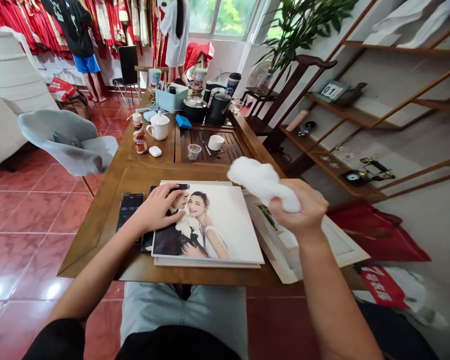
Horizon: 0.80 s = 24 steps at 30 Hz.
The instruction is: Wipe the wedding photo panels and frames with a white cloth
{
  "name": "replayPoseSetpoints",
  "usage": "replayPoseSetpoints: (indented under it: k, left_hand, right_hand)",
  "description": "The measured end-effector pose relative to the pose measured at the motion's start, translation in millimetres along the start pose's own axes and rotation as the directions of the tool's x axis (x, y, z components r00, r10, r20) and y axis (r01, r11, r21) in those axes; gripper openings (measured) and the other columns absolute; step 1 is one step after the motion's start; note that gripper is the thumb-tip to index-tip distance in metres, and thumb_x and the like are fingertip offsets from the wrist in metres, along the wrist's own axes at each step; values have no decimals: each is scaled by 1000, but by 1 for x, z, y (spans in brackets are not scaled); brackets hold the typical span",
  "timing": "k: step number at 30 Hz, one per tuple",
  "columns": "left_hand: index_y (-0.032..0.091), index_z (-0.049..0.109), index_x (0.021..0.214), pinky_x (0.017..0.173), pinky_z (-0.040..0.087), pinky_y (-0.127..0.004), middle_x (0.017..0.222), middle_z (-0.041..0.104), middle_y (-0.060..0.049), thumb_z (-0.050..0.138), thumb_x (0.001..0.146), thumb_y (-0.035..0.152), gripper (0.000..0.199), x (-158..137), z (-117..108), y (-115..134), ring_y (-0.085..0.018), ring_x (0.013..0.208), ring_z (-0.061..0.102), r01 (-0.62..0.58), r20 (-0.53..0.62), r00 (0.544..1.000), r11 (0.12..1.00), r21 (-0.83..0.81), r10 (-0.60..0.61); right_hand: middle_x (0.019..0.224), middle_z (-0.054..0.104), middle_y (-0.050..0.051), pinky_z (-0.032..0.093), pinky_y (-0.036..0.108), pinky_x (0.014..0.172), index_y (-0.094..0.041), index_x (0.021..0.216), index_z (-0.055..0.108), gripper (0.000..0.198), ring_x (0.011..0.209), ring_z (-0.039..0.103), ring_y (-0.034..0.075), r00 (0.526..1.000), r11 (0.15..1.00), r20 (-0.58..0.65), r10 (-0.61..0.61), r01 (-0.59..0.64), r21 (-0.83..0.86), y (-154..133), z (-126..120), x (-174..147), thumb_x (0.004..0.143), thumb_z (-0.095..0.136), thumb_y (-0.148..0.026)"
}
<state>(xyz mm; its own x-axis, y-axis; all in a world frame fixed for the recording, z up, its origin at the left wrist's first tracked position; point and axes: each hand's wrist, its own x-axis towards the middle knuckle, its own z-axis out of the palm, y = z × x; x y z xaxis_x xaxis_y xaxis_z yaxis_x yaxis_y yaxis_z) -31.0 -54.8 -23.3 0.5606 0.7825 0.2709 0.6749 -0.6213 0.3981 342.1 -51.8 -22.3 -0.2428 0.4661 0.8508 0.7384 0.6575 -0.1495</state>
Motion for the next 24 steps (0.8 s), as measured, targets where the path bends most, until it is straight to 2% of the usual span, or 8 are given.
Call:
replayPoseSetpoints:
  k: [1,3,6,8,15,19,21,24]
  left_hand:
    - [20,53,141,118,38,-53,146,52,-15,59,96,44,51,0,-1,-2,-33,138,49,13,5,1000,1000,5,-13]
    - [19,51,142,119,37,-53,148,50,-16,59,97,45,52,0,-2,-4,-33,139,48,21,14,1000,1000,4,-21]
    - [20,53,140,119,38,-52,149,50,-15,58,96,44,50,0,-2,-2,-33,139,47,18,12,1000,1000,-4,-18]
    - [21,54,139,118,39,-52,148,51,-14,58,97,43,48,0,-2,-1,-33,138,48,18,16,1000,1000,-5,-18]
    - [22,52,140,119,38,-51,147,51,-14,56,98,44,48,1,0,-2,-32,138,48,28,18,999,1000,13,-28]
    - [21,50,143,121,36,-52,149,50,-15,56,96,44,53,0,-1,-1,-33,140,46,51,21,998,998,20,-52]
    - [19,49,145,121,35,-53,149,49,-16,55,96,41,54,0,-1,-1,-34,141,46,63,31,997,998,23,-64]
    - [19,48,146,122,33,-54,151,48,-15,47,98,34,51,-1,-1,-1,-33,142,45,64,42,997,997,31,-65]
  right_hand:
    - [103,75,10,59,46,83,-23,117,68,36,91,71,30,993,992,46,-106,103,71,-12,10,14,81,65,-23]
    - [105,76,7,59,43,85,-26,119,70,38,94,72,29,975,973,107,-195,179,145,-34,28,35,81,68,-26]
    - [105,77,7,59,41,79,-25,120,70,33,93,72,27,889,942,317,-330,288,173,-57,48,47,88,64,-32]
    - [101,77,7,58,40,75,-24,117,72,30,91,72,26,839,922,383,-387,353,159,-64,57,47,92,62,-36]
    - [101,78,7,57,42,77,-24,116,71,34,90,72,26,814,873,316,-487,446,196,-54,73,40,91,64,-46]
    - [110,76,10,54,48,90,-22,125,65,45,98,72,27,840,863,273,-470,371,343,-45,67,36,84,69,-38]
    - [117,74,11,47,55,103,-24,123,64,45,112,69,30,845,867,312,-434,297,401,-42,61,32,80,70,-36]
    - [127,72,10,36,59,114,-27,119,64,42,129,62,33,821,859,378,-428,239,453,-39,54,28,78,69,-34]
